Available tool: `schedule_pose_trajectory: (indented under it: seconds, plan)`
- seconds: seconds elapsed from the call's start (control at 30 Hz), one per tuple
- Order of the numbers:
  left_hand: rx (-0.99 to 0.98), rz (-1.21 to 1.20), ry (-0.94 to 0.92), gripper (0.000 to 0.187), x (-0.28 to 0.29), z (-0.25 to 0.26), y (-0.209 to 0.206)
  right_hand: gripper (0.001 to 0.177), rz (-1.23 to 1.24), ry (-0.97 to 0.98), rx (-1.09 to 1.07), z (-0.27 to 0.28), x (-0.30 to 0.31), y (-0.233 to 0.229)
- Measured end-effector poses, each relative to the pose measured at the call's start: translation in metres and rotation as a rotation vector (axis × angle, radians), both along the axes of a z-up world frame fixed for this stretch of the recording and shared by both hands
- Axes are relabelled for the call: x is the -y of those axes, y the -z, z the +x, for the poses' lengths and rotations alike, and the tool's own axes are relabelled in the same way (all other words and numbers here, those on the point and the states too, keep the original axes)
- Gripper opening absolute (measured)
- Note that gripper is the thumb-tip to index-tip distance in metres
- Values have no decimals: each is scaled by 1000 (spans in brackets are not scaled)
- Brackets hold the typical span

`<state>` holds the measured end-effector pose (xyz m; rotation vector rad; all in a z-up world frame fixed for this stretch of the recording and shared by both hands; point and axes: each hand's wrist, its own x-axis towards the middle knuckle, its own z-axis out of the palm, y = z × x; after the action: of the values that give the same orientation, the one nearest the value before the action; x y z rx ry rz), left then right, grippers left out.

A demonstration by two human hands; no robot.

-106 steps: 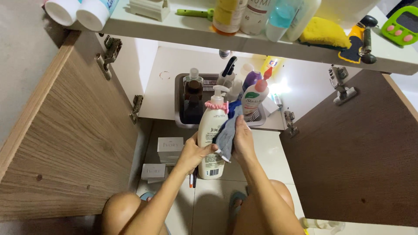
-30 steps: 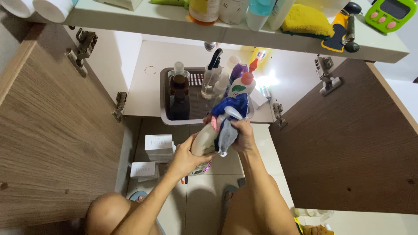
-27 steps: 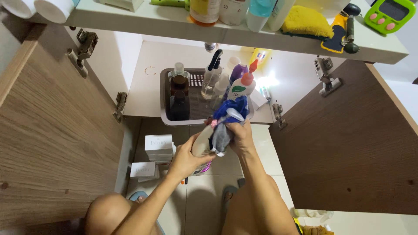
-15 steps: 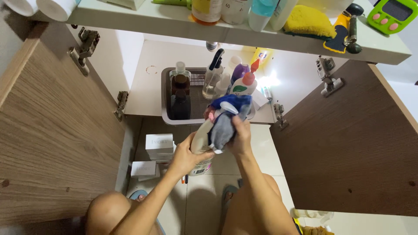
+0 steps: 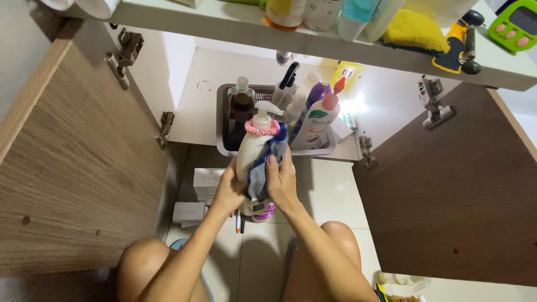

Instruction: The person cleans various items under a sink with a cloth, wiping a spray bottle, air freshener, lotion, and bleach one at a time before placing them back into a plastic tray.

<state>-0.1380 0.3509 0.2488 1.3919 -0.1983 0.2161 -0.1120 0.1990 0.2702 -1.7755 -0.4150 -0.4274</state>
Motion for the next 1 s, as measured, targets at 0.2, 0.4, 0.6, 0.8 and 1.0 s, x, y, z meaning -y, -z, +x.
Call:
schedule_pose_trajectory:
  seconds: [0.2, 0.4, 0.6, 0.8, 1.0]
  plan:
    - [90, 124, -64, 44, -7, -5, -6, 59, -25, 10, 139, -20, -16, -24]
    - [14, 77, -54, 60, 10, -10, -12, 62, 189, -73, -117, -6, 3, -6]
    - [67, 238, -133, 72, 15, -19, -17, 54, 298, -7, -296, 29, 32, 31]
    - [-60, 111, -228, 68, 10, -10, -9, 59, 25, -63, 42, 3, 1, -21]
    - [-19, -47, -299, 62, -10, -2, -13, 79, -144, -101, 170, -27, -36, -15]
